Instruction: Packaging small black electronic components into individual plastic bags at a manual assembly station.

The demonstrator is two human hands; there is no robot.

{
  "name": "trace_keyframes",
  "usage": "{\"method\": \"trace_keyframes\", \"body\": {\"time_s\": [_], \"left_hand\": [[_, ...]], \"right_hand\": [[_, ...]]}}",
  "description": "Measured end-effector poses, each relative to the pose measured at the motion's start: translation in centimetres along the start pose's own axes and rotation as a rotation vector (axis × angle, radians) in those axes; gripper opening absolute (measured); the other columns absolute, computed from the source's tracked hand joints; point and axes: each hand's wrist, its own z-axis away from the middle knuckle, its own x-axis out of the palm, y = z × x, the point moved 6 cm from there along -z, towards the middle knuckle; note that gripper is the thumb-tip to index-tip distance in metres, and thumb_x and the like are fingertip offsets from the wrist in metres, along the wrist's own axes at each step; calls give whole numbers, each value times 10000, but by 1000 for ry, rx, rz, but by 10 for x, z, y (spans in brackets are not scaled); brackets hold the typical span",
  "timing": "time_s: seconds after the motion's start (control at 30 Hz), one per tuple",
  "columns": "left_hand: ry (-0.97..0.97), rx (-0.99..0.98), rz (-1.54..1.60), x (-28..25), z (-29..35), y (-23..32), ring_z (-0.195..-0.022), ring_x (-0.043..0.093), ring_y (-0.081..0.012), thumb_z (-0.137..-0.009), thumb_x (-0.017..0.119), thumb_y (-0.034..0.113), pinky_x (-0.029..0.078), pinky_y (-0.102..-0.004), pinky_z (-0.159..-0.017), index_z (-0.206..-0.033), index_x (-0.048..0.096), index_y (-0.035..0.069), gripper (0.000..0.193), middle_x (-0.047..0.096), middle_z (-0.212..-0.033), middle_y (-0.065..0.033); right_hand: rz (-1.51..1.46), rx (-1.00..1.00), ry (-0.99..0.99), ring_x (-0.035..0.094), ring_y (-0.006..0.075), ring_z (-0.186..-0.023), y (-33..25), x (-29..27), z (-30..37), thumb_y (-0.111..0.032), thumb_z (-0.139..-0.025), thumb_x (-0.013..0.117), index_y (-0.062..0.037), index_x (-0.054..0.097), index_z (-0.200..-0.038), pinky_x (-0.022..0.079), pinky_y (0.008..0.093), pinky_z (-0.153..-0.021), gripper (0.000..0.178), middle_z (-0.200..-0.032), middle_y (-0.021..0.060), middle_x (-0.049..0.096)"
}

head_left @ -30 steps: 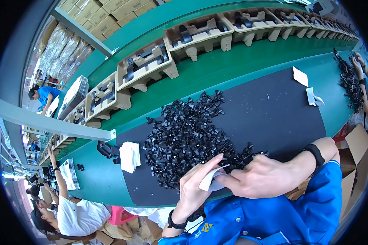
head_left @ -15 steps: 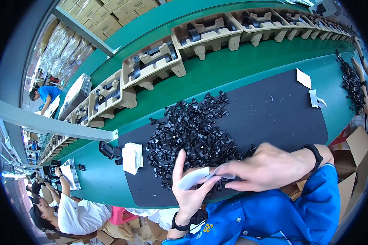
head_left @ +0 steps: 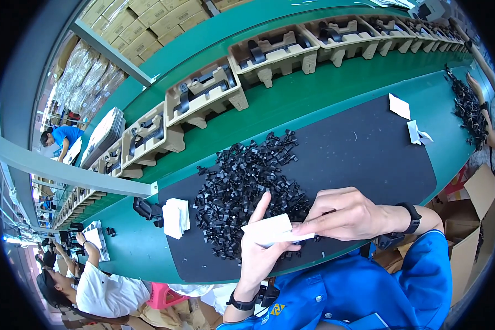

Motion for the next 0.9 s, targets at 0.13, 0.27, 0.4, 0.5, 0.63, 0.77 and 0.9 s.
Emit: {"method": "trace_keyframes", "body": {"time_s": [0.13, 0.27, 0.4, 0.5, 0.63, 0.77, 0.9], "left_hand": [[27, -150, 23, -3, -6, -10, -960, 645, -275, -851, 537, -52, 600, -347, -729, -1427, 168, -24, 684, 609, -1114, -187], [41, -67, 127, -4, -9, -11, -1015, 624, -304, -882, 499, -25, 605, -350, -717, -1419, 212, -22, 609, 596, -1140, -172], [-26, -89, 407, -1, -11, -5, -1023, 620, -295, -862, 534, -55, 604, -338, -708, -1406, 260, -23, 609, 584, -1151, -170], [-14, -74, -21, 3, -10, -1, -1016, 622, -274, -815, 598, -86, 604, -331, -699, -1397, 285, -27, 664, 573, -1171, -190], [83, -137, -66, 0, -4, -1, -1006, 626, -240, -762, 668, -93, 587, -301, -721, -1408, 270, -22, 762, 586, -1155, -190], [123, -4, -198, 6, 7, 11, -1001, 628, -218, -753, 702, -62, 562, -281, -765, -1409, 282, -20, 780, 602, -1136, -183], [130, 62, -393, 8, 13, 16, -1010, 624, -205, -737, 723, -49, 534, -275, -813, -1404, 303, -21, 789, 628, -1098, -162]], "right_hand": [[190, -140, -128, 564, 130, -673, -1, -6, -1, -42, -721, 672, -75, 678, -1026, 437, 227, -428, 307, -830, 17, 586], [375, -258, -163, 550, 112, -686, -2, -6, 1, -51, -709, 644, -88, 654, -1034, 429, 203, -394, 327, -862, 10, 554], [425, -320, -166, 578, 118, -681, -3, -10, 3, -84, -753, 646, -83, 670, -1016, 443, 192, -410, 264, -899, 28, 596], [432, -336, -182, 596, 121, -679, -6, -10, 2, -93, -768, 656, -76, 680, -1005, 457, 195, -428, 240, -923, 41, 625], [336, -252, -179, 605, 121, -693, -10, -14, -1, -96, -758, 676, -64, 678, -1003, 471, 208, -442, 246, -950, 50, 640], [11, 130, -187, 619, 136, -729, 0, -17, -5, -122, -767, 703, -49, 682, -999, 481, 222, -465, 244, -951, 59, 655], [-210, 489, -314, 629, 152, -764, 17, -5, 1, -161, -773, 729, -44, 696, -976, 491, 244, -527, 237, -927, 59, 667]]}}
